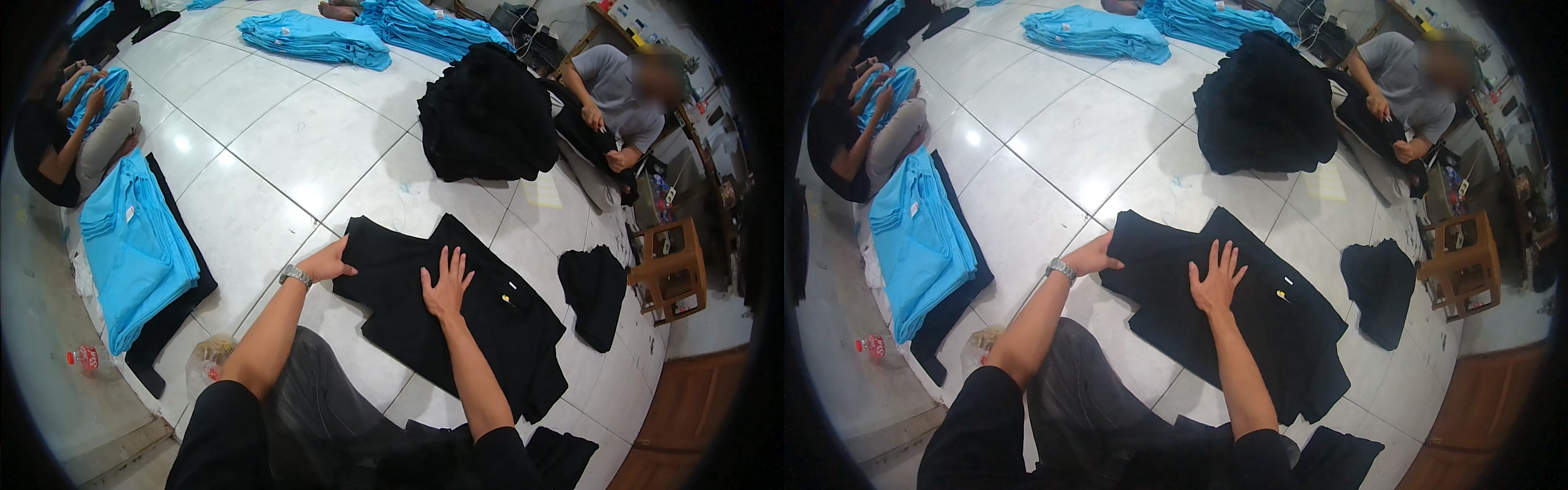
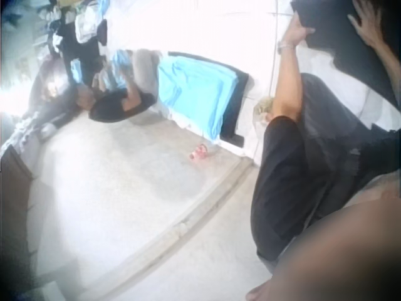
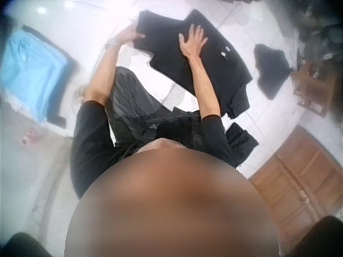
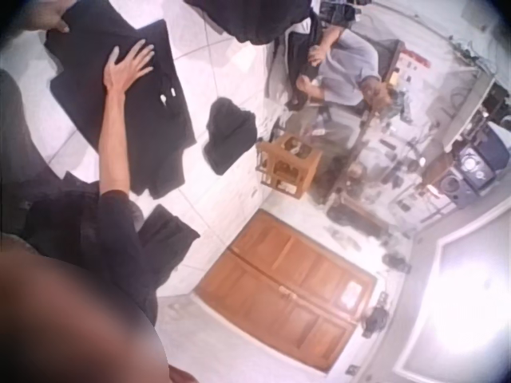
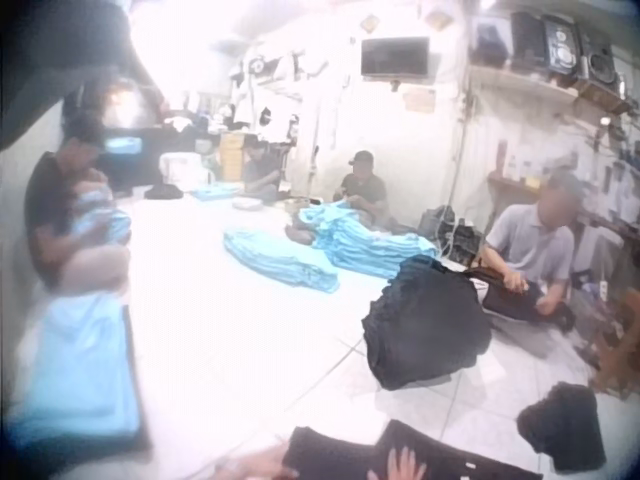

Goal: The person folds black t-shirts by hand on a tiled floor, smoothing each garment and stacking them into a pile. Other workers nearby fold light blue shirts in the same room.

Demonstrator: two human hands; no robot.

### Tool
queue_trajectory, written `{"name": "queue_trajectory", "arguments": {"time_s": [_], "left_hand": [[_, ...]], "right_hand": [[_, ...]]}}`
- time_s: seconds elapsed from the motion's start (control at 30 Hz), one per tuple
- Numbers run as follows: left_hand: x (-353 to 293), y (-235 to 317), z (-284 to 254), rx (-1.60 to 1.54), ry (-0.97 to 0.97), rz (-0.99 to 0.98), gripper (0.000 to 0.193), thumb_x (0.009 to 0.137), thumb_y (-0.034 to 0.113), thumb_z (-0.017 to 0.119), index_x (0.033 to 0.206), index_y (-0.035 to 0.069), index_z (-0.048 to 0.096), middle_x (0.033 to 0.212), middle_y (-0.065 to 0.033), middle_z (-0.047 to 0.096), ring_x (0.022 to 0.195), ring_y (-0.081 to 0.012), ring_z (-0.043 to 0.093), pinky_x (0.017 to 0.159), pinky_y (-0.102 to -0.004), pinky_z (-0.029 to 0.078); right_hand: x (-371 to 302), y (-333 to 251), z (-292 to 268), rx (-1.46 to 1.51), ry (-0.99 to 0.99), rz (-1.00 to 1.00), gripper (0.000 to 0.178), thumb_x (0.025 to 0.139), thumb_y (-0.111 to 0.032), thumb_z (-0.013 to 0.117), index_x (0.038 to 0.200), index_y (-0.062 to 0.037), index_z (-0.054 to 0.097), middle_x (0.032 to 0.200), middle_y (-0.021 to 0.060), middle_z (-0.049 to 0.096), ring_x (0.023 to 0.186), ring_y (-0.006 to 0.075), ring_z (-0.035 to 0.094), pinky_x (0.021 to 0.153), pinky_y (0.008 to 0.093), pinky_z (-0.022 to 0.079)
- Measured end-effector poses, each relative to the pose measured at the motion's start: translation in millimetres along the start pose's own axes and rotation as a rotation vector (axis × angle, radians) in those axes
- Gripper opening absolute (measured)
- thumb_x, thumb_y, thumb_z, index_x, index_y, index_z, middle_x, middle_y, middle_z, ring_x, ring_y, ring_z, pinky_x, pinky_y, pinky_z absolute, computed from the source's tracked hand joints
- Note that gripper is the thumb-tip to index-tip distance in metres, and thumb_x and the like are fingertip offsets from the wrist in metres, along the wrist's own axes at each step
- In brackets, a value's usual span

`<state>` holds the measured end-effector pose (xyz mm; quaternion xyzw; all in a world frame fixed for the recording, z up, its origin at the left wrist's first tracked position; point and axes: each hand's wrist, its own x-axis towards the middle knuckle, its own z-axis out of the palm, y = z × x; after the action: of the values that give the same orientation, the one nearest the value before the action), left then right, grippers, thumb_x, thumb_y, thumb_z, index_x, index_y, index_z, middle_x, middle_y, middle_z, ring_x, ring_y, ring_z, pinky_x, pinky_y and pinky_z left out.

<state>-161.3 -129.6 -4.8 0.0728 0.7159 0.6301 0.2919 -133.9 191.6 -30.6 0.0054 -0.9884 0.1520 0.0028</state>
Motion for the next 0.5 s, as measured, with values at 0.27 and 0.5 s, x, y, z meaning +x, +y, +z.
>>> {"name": "queue_trajectory", "arguments": {"time_s": [0.27,0.5], "left_hand": [[1.4,-3.2,2.8,0.104,0.094,0.07,0.099,0.078,-0.004,0.082,0.162,0.008,0.031,0.151,-0.015,0.057,0.142,-0.0274,0.05,0.12,-0.0399,0.039],[-6.1,18.9,4.2,0.136,0.042,-0.14,0.134,0.078,0.008,0.089,0.168,0.012,-0.011,0.144,-0.024,0.058,0.109,-0.0276,0.069,0.08,-0.0373,0.062]], "right_hand": [[-1.8,-16.7,1.2,-0.07,0.036,0.034,0.082,0.102,-0.05,0.055,0.168,-0.0098,0.026,0.174,0.0253,0.014,0.161,0.0441,0.009,0.126,0.066,0.006],[4.1,-23.7,8.4,-0.059,-0.031,-0.011,0.07,0.102,-0.045,0.055,0.164,-0.0144,0.039,0.175,0.0249,0.01,0.162,0.0441,0.006,0.126,0.0669,0.005]]}}
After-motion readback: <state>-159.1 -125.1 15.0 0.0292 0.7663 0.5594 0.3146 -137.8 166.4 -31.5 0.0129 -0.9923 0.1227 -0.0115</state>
